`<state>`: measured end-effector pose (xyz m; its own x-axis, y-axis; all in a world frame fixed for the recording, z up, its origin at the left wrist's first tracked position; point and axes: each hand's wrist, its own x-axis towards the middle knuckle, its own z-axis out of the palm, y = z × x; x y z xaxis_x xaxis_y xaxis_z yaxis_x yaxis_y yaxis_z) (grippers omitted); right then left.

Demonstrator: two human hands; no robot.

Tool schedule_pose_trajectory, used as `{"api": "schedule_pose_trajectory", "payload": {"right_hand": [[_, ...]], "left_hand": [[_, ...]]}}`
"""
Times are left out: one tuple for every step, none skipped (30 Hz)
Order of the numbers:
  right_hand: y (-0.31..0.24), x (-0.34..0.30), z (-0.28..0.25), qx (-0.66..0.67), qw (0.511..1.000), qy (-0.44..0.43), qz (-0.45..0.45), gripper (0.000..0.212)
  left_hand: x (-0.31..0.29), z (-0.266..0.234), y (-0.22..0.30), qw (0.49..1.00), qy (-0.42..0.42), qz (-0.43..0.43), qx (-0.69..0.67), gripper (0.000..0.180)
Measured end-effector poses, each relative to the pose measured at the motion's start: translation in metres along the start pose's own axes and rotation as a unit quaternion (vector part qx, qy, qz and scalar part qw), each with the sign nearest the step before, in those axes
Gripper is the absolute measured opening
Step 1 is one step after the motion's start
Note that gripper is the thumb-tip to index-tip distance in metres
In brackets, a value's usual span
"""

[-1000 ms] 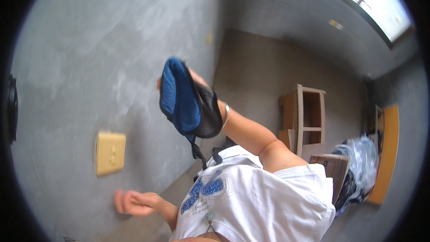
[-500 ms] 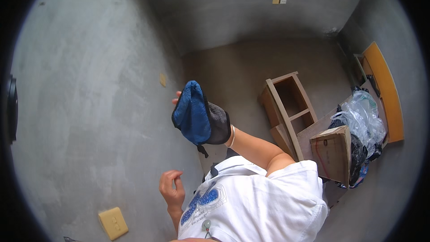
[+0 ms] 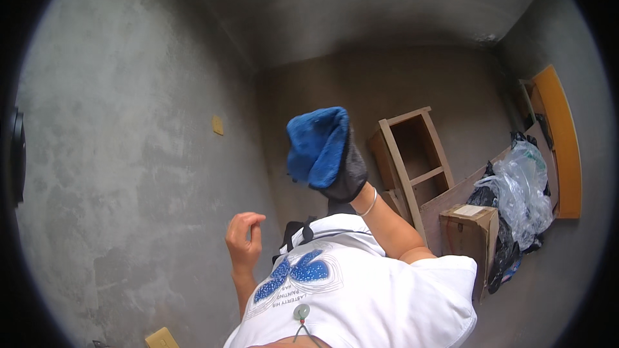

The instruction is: The person wipes a light switch plate and the surrounding wall with a blue cloth, handling two separate switch areas on the same wall.

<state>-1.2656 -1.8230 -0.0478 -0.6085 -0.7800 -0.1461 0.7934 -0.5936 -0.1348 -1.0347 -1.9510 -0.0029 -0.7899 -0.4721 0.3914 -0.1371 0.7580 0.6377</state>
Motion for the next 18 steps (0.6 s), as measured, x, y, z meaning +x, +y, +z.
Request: {"api": "schedule_pose_trajectory", "payload": {"right_hand": [[-0.005,0.008,-0.004,0.004,1.0,0.01,-0.027,0.041],[-0.005,0.013,-0.008,-0.331,0.922,-0.038,-0.196,0.041],[-0.01,0.02,-0.026,-0.379,0.904,-0.065,-0.19,0.039],[-0.02,0.025,-0.045,-0.43,0.878,-0.087,-0.193,0.039],[-0.032,0.029,-0.061,-0.478,0.848,-0.11,-0.2,0.041],[-0.045,0.038,-0.063,-0.522,0.823,-0.126,-0.187,0.026],[-0.044,0.04,-0.057,-0.555,0.804,-0.103,-0.189,0.019],[-0.043,0.042,-0.05,-0.588,0.782,-0.08,-0.191,0.015],[-0.044,0.05,-0.062,-0.635,0.744,-0.086,-0.191,0.014],[-0.048,0.061,-0.072,-0.678,0.703,-0.089,-0.195,0.016],[-0.042,0.062,-0.097,-0.479,0.874,-0.01,-0.077,0.021],[-0.034,0.064,-0.111,-0.213,0.97,0.116,-0.014,0.031],[-0.033,0.07,-0.123,-0.203,0.969,0.14,0.025,0.034],[-0.03,0.075,-0.126,-0.192,0.965,0.164,0.064,0.037],[-0.026,0.086,-0.136,-0.213,0.956,0.186,0.074,0.039],[-0.02,0.094,-0.145,-0.232,0.946,0.208,0.085,0.042],[-0.011,0.105,-0.142,-0.214,0.946,0.224,0.091,0.042],[0.001,0.116,-0.14,-0.195,0.946,0.241,0.099,0.042]], "left_hand": [[0.012,0.003,0.0,1.0,0.005,0.013,0.001,0.017],[0.022,0.003,-0.003,1.0,0.005,0.017,0.01,0.017],[0.029,0.002,-0.006,1.0,0.001,0.017,0.019,0.017],[0.038,0.006,-0.01,1.0,-0.009,0.01,0.017,0.017],[0.05,0.01,-0.017,1.0,-0.016,0.009,0.013,0.018],[0.059,0.012,-0.022,1.0,-0.016,-0.003,0.015,0.018],[0.065,0.014,-0.029,1.0,-0.019,-0.014,0.015,0.018],[0.073,0.018,-0.038,1.0,-0.019,-0.017,0.011,0.018],[0.078,0.018,-0.049,0.999,-0.017,-0.03,0.018,0.018],[0.084,0.019,-0.059,0.999,-0.017,-0.04,0.024,0.018],[0.091,0.019,-0.071,0.998,-0.019,-0.049,0.029,0.018],[0.094,0.018,-0.079,0.996,-0.019,-0.076,0.03,0.018],[0.102,0.017,-0.089,0.997,-0.003,-0.063,0.047,0.018],[0.108,0.017,-0.102,0.997,0.009,-0.052,0.062,0.018],[0.119,0.017,-0.115,0.996,0.018,-0.036,0.075,0.018],[0.13,0.015,-0.128,0.995,0.034,-0.034,0.086,0.017],[0.143,0.015,-0.141,0.993,0.052,-0.033,0.096,0.017],[0.155,0.013,-0.152,0.991,0.071,-0.033,0.105,0.017]]}}
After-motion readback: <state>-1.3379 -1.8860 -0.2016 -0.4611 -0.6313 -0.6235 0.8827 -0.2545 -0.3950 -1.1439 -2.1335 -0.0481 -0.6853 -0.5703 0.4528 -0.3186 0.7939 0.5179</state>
